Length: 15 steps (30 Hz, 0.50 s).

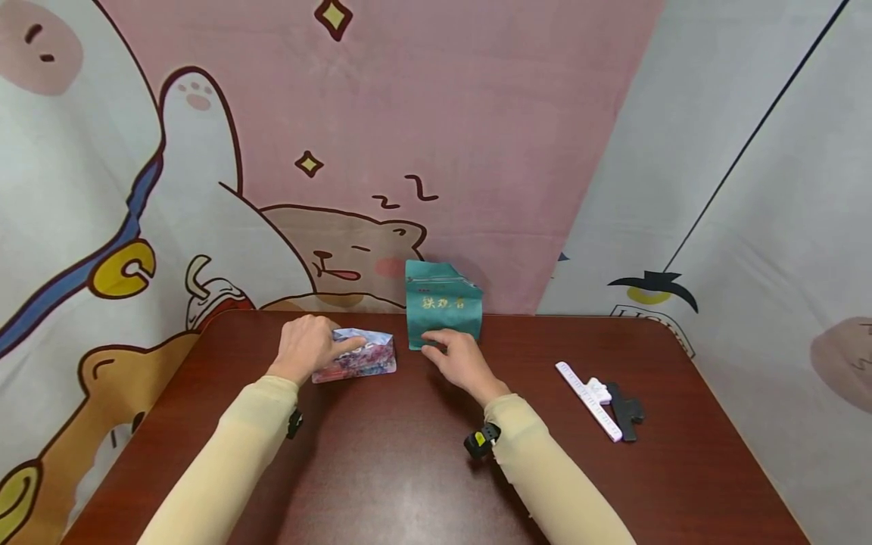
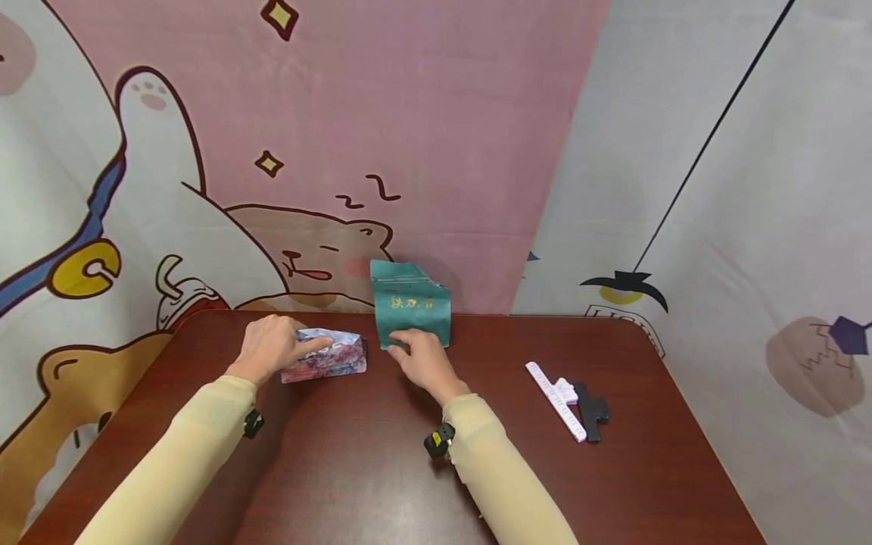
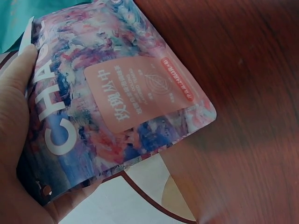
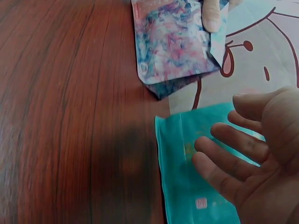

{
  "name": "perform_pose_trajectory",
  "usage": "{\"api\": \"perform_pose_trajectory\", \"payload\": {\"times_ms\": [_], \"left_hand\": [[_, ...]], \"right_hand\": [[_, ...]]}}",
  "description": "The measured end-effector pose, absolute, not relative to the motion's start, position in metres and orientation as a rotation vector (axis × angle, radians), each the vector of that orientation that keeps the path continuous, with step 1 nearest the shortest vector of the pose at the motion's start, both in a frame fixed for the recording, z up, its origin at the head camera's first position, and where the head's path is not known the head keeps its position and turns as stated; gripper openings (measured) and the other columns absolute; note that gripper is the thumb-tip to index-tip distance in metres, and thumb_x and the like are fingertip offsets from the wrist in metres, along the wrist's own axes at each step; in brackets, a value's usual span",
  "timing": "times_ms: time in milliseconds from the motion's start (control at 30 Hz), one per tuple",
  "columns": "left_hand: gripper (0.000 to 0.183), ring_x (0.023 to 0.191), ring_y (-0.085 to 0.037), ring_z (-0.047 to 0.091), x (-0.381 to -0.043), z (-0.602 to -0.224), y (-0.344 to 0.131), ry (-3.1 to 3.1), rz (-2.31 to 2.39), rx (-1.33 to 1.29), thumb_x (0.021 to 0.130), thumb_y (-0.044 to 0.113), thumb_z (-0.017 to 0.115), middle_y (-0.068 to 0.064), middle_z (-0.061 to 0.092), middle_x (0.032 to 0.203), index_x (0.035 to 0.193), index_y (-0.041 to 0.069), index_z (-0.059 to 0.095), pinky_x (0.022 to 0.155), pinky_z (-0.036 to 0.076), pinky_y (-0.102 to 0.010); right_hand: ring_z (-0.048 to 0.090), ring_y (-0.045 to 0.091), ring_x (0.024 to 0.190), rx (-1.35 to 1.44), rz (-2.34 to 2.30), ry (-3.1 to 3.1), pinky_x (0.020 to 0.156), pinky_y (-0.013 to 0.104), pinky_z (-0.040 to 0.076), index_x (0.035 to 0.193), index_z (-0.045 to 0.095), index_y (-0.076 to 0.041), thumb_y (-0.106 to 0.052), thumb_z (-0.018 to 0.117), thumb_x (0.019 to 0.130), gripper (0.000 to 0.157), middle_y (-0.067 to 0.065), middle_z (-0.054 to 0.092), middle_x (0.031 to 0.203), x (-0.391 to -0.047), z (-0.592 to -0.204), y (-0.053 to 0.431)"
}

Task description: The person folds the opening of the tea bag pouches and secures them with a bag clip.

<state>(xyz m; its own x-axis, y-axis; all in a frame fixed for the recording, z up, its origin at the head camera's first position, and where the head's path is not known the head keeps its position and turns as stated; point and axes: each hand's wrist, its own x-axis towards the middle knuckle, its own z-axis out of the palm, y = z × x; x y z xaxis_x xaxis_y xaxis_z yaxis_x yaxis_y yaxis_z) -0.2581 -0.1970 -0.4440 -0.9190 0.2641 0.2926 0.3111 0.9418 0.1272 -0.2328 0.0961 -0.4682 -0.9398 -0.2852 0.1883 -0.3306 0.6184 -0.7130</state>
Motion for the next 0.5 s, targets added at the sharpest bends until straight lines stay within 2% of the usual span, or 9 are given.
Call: {"api": "perform_pose_trajectory", "payload": {"times_ms": [500], "left_hand": [[0.075,0.049,-0.011,0.018,-0.257,-0.444,-0.197,-2.837,-0.245,-0.420,0.083,0.069,0.074,0.008,0.018,0.048,0.046,0.018,0.033,0.046,0.017,-0.029]], "right_hand": [[0.065,0.031,0.122,0.422,1.252,-2.801,0.099,0.049,0.052,0.130,0.071,-0.007,-0.019,0.068,0.101,0.032,0.012,0.068,0.133,-0.226,-0.474,0.128]]}}
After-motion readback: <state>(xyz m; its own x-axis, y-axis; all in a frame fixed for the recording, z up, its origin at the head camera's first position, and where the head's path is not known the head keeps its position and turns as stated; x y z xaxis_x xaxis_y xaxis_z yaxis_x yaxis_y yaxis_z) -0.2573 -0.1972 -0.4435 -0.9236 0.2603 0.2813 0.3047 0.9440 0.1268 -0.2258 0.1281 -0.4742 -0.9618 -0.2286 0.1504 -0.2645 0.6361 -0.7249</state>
